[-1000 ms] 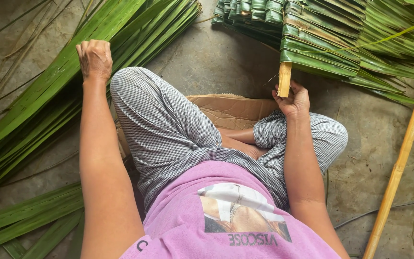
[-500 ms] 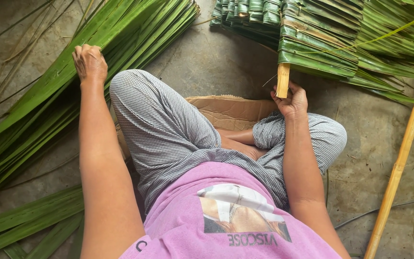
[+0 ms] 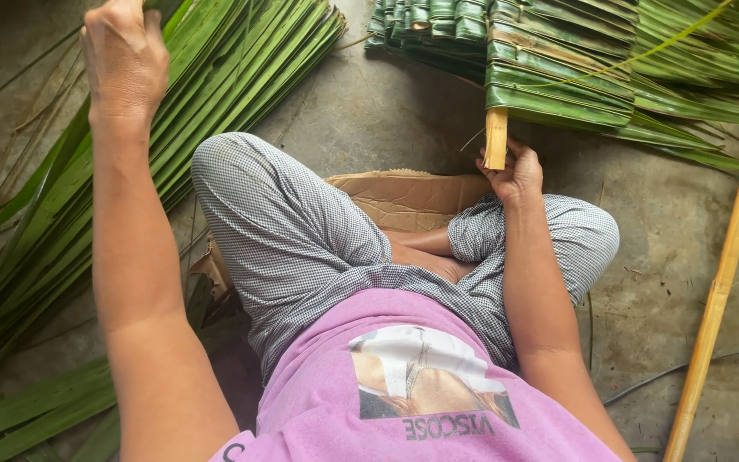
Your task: The person sits on the floor and repeatedly folds long green leaves into bundles using a small wooden block as a guide. They secure each bundle with a thin strip of plant fiber, then place the finished bundle onto a growing stack.
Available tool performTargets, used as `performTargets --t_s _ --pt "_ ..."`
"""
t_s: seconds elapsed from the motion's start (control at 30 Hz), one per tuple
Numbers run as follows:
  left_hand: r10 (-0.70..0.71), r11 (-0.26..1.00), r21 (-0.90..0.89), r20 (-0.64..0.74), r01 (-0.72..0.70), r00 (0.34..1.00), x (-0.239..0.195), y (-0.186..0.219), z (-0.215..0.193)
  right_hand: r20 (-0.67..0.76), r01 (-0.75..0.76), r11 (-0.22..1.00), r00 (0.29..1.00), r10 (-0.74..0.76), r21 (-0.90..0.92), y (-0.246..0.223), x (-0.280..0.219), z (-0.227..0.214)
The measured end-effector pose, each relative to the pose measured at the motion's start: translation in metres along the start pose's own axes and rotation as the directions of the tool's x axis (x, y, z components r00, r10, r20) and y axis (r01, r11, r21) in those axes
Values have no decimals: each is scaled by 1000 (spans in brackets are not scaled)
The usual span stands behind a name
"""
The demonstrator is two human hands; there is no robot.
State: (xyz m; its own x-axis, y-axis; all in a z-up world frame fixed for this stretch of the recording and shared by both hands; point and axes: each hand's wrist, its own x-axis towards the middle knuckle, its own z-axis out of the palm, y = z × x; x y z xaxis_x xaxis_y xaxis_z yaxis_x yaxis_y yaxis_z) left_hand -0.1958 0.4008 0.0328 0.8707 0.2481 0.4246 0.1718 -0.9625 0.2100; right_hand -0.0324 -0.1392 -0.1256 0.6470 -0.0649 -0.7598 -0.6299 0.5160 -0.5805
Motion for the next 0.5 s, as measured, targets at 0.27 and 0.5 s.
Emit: performTargets --t_s 0.27,0.5 --pt "283 933 267 -124 -243 951 23 117 -27 33 17 1000 999 -17 8 0 -3 1" --pt "534 839 290 -277 -461 799 11 289 -86 58 99 985 994 -92 -143 4 -1 2"
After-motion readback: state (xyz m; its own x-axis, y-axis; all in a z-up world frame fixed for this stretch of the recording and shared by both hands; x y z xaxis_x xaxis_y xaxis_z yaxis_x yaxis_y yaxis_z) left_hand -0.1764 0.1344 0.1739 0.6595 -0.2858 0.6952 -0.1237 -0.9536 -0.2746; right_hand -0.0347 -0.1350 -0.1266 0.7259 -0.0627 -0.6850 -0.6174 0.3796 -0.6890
